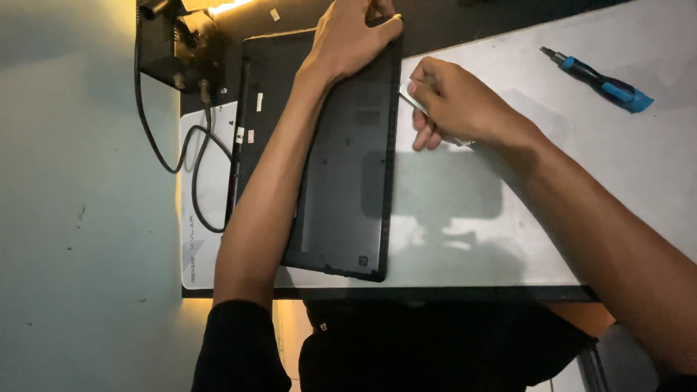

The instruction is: The person uses a prying tool to separate the bottom casing of a laptop from its main body. They then use a screwdriver to remove screws from the casing. Finally, they lift the casing off to reveal the internal components.

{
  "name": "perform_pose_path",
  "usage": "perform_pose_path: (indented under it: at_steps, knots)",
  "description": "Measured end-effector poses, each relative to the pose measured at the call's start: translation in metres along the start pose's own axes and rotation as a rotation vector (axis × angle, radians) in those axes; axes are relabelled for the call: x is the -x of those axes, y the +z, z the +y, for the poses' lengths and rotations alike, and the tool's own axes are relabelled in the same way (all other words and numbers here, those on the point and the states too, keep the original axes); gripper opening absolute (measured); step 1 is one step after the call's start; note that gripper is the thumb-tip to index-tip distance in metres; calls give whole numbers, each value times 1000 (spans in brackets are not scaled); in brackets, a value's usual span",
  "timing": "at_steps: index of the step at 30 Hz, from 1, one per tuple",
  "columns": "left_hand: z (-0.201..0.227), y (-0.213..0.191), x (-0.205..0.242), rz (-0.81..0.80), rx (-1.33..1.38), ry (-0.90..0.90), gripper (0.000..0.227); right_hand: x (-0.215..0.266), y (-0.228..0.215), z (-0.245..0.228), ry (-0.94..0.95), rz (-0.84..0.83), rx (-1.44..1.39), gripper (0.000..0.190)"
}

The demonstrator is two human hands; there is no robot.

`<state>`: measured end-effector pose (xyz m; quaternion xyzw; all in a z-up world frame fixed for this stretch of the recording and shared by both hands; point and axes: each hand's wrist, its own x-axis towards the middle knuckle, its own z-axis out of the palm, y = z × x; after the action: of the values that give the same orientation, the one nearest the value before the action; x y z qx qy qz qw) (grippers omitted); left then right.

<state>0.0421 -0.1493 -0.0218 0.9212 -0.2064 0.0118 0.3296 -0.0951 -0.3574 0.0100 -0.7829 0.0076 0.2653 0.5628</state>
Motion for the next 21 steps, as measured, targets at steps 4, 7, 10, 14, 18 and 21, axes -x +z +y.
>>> perform_pose_path:
  at_steps: [4,7,10,14,18,21]
  knots:
    - [-7,5,-4,7,1,3,18,-8,6,5,-36,35,-27,28]
    - [-11,10,-5,23,-2,32,21,-11,7,7,-10,77,-25,27]
    - [1,10,0,25,-11,-29,20,-4,5,1,86,24,-11,27]
    - [5,9,4,64,13,46,12,-8,14,6,-31,90,49,29]
    - [-1,19,5,124,-76,157,19,-21,17,18,-89,129,26,28]
    - [7,16,9,122,-58,174,15,-10,14,3,-31,137,25,27]
